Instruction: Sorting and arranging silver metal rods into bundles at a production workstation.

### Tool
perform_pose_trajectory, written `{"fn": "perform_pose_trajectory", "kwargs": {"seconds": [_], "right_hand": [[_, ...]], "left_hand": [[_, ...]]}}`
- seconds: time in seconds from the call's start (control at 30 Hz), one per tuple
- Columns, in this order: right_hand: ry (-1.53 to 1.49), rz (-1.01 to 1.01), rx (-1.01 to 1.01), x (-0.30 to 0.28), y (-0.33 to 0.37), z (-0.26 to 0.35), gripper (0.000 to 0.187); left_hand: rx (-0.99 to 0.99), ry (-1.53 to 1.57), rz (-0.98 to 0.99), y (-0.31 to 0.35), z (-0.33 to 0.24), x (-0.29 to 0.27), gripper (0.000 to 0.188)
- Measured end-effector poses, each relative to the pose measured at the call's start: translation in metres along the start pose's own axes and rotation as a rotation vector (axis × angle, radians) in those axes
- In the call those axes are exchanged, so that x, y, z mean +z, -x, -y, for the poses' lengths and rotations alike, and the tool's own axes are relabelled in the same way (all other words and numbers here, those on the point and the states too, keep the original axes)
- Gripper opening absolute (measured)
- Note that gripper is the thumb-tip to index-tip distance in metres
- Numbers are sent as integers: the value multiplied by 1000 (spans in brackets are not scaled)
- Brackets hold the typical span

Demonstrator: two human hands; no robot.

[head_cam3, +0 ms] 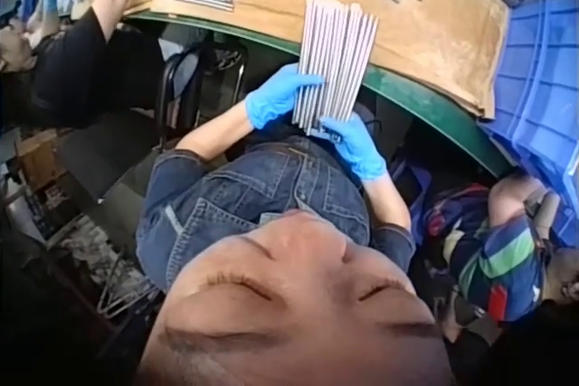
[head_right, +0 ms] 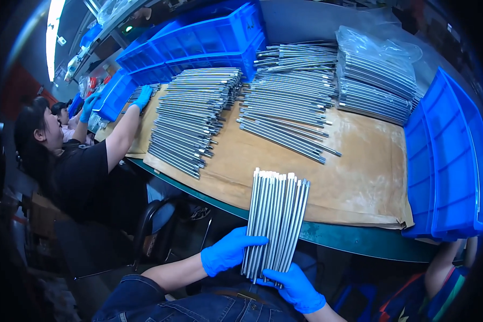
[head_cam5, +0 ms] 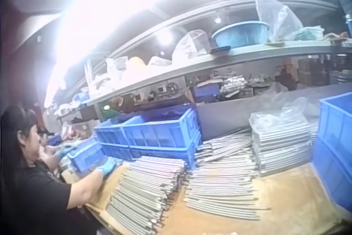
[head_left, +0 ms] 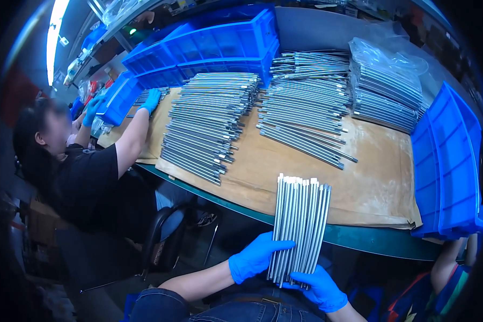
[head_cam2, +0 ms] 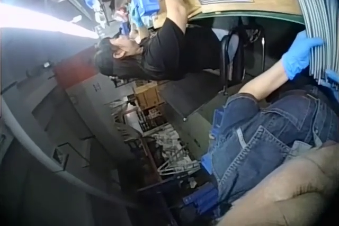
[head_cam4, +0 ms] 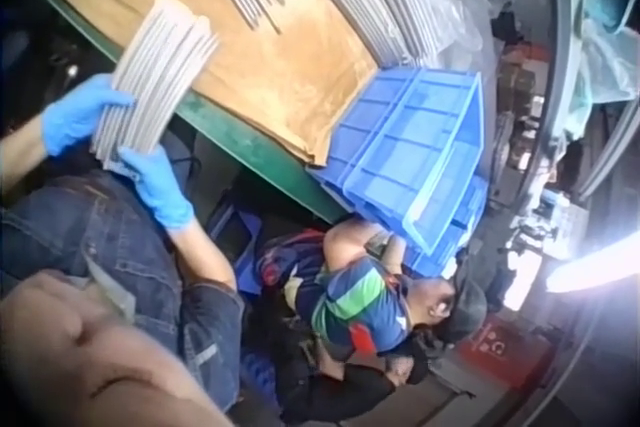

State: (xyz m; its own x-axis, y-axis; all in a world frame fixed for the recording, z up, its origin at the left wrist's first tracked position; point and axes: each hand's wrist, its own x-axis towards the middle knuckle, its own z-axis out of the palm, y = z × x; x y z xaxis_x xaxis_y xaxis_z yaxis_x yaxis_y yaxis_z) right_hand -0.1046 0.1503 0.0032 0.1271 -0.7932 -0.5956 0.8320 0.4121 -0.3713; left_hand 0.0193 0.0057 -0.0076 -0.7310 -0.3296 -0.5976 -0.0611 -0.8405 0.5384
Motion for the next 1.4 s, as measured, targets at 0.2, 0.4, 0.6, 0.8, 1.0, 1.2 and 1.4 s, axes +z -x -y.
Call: {"fn": "perform_pose_trajectory", "kwargs": {"seconds": [0.2, 0.4, 0.6, 0.8, 1.0, 1.2, 1.4], "right_hand": [[-4, -45, -6, 1, 5, 3, 51], [51, -122, -28, 1, 3, 0, 49], [93, -154, -66, -5, 2, -4, 49], [40, -130, -33, 3, 7, 6, 50], [8, -98, -16, 5, 4, 7, 48], [23, -148, -35, 4, 6, 7, 52], [65, -155, -20, 1, 4, 4, 50]], "left_hand": [[-32, 133, 18, -2, 4, -7, 35], [13, 49, -25, 4, 3, 6, 35], [36, 11, -31, 4, 1, 2, 36], [-92, 250, 60, 7, 0, -14, 37], [-110, 251, 94, 5, 1, -21, 34], [-117, 185, 47, 9, -7, -12, 35], [-112, 192, -24, 11, -1, -17, 36]]}}
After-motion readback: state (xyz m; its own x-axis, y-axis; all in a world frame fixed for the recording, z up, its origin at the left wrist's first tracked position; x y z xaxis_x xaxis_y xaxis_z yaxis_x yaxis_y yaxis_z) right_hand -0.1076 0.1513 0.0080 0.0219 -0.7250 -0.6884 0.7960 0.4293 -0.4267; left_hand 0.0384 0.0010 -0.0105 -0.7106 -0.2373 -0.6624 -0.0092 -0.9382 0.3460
